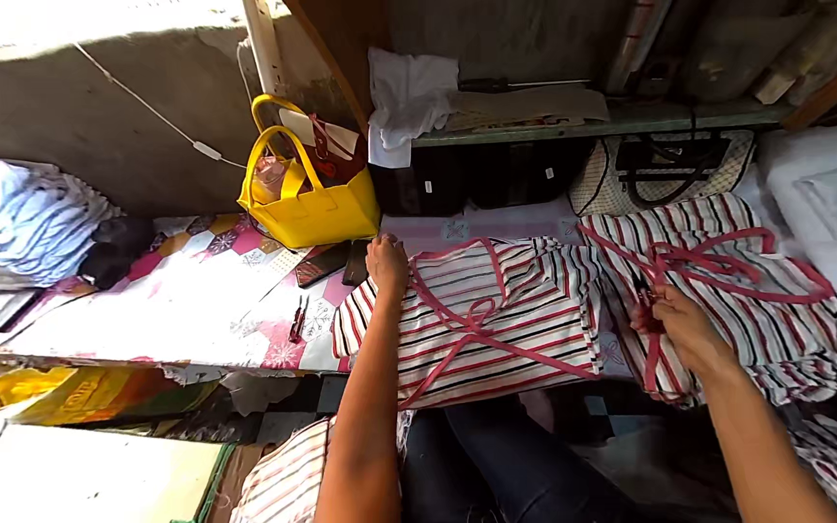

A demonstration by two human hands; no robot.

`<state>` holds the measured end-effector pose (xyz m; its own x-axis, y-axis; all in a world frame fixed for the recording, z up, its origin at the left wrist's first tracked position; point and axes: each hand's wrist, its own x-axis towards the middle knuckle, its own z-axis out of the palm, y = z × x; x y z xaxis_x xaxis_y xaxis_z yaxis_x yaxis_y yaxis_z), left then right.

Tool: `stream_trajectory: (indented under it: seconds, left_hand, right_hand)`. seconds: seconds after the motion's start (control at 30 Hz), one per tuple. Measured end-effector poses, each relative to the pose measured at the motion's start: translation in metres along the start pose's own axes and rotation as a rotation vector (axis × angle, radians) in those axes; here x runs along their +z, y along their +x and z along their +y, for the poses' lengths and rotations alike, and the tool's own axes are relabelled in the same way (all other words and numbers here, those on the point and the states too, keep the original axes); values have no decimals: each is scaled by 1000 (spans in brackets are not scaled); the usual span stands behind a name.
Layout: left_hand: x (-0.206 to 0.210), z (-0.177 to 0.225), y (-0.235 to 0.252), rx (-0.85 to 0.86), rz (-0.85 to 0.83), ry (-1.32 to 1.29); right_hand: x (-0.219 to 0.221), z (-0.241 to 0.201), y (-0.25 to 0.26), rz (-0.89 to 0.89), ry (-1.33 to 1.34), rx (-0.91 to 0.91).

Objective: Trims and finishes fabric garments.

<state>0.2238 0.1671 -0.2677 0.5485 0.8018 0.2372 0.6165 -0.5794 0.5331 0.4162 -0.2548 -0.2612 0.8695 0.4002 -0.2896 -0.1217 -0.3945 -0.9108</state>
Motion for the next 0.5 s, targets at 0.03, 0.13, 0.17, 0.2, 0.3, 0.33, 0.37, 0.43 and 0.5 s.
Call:
stream_trajectory:
  seconds: [0.03, 0.13, 0.17, 0.2, 0.3, 0.33, 0.37, 0.43, 0.5]
  left_hand:
    - [-3, 3, -4, -1, 8, -30]
    - [-5, 34, -47, 35, -67, -50]
    - [-5, 48, -69, 8, -186, -58]
    - [-4, 63, -88, -32, -341, -56]
    - [13, 84, -123, -70, -591, 21]
    - [20, 80, -127, -56, -549, -12]
    - [25, 73, -129, -43, -475, -103]
    - [30, 58, -131, -14, -292, -337]
    - [30, 56, -153, 88, -116, -452]
  right_hand:
    - [2, -1, 1, -60, 142, -2]
    - [32, -25, 7, -196, 186, -46]
    - [49, -36, 8, -196, 43, -135]
    - [69, -47, 9, -178, -127, -233]
    - [137, -78, 20, -165, -587, -310]
    - [160, -80, 29, -177, -735, -297]
    - [179, -77, 39, -187, -844, -305]
    - [202, -62, 60, -138, -912, -393]
    - [202, -56, 68, -53, -850, -499]
